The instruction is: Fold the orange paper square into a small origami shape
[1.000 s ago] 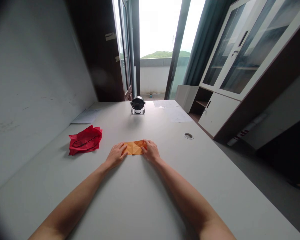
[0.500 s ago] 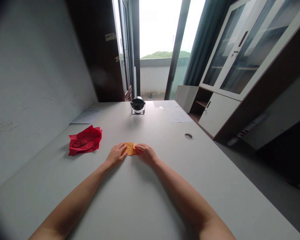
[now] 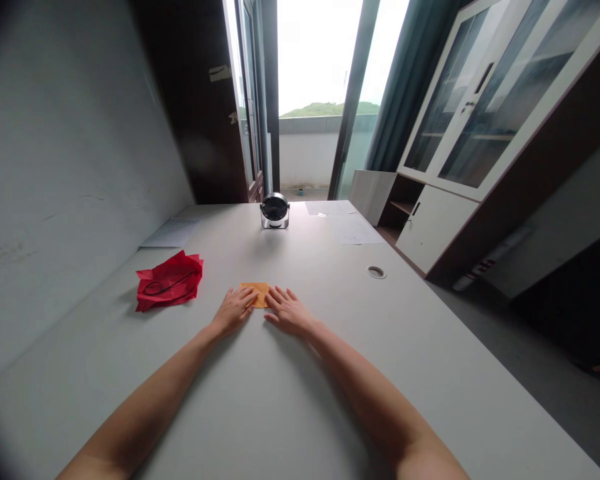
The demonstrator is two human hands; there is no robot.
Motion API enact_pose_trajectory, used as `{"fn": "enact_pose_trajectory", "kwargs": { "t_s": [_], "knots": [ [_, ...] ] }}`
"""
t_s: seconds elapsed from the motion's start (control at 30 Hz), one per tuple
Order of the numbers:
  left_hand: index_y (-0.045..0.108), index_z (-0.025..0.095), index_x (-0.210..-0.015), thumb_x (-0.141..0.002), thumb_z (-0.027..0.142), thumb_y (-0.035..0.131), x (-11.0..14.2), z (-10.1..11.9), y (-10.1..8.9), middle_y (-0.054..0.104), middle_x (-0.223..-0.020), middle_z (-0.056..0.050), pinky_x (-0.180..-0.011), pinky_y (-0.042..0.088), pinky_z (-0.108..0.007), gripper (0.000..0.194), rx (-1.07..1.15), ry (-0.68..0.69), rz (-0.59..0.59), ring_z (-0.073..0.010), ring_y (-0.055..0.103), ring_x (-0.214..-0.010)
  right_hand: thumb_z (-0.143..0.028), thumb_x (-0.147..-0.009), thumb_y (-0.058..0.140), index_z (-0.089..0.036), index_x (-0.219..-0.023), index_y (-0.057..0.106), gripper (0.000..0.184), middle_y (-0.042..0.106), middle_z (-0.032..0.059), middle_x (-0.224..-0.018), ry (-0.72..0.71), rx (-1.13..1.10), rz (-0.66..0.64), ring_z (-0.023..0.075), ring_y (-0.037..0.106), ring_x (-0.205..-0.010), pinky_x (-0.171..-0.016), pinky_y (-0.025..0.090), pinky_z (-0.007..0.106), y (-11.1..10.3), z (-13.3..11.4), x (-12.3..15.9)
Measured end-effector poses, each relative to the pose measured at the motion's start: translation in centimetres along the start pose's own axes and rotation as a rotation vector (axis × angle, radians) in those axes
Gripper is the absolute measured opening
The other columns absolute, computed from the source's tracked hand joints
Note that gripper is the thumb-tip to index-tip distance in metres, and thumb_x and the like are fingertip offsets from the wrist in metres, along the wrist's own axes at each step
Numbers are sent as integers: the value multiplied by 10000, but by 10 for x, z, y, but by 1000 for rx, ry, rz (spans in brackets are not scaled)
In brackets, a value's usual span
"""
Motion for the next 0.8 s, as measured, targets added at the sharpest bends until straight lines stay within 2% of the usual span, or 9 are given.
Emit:
{"fn": "enact_pose_trajectory", "kwargs": {
  "t_s": [0.13, 0.3, 0.53, 0.67, 0.8],
  "knots": [
    [533, 337, -1364, -998, 339, 396, -1, 0, 1, 465, -1498, -46, -1174, 218, -524, 391, 15, 72, -36, -245, 394, -1386, -656, -970, 293, -219, -1569, 238, 744, 178, 89, -1624, 26, 0, -1, 283, 106, -1513, -1219, 100, 486, 2, 4, -1],
    [477, 319, -1427, -978, 393, 445, -1, 0, 3, 417, -1533, -62, -1169, 254, -488, 456, 11, 142, -73, -258, 349, -1416, -678, -963, 263, -201, -1572, 222, 774, 162, 100, -1626, 35, 4, -4, 281, 106, -1513, -1219, 86, 486, 3, 3, -1],
    [463, 361, -1438, -989, 426, 414, 1, 1, 3, 383, -1556, -43, -1179, 228, -503, 457, 1, 133, -91, -262, 318, -1436, -692, -954, 257, -182, -1567, 238, 798, 182, 117, -1623, 119, 28, 18, 281, 112, -1512, -1215, 96, 488, 2, 15, -4],
    [461, 363, -1441, -983, 428, 428, 1, 2, 2, 386, -1554, -40, -1184, 221, -513, 464, 6, 118, -86, -266, 319, -1434, -641, -982, 221, -185, -1555, 277, 734, 190, 118, -1623, 193, 45, 36, 278, 111, -1513, -1208, 103, 506, 1, 26, -4],
    [470, 355, -1437, -973, 422, 456, 1, 2, 2, 396, -1546, -42, -1187, 227, -504, 470, 13, 115, -72, -264, 328, -1428, -531, -1018, 238, -236, -1537, 326, 604, 210, 87, -1622, 170, 45, 73, 264, 128, -1511, -1206, 112, 510, 0, 25, -2]
  ]
}}
Point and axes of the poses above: each hand's wrist, its own x-axis away from the middle knuckle, its own y-axis out of the palm, z = x × y, the point moved 2 cm from there along -x, towards the middle knuckle
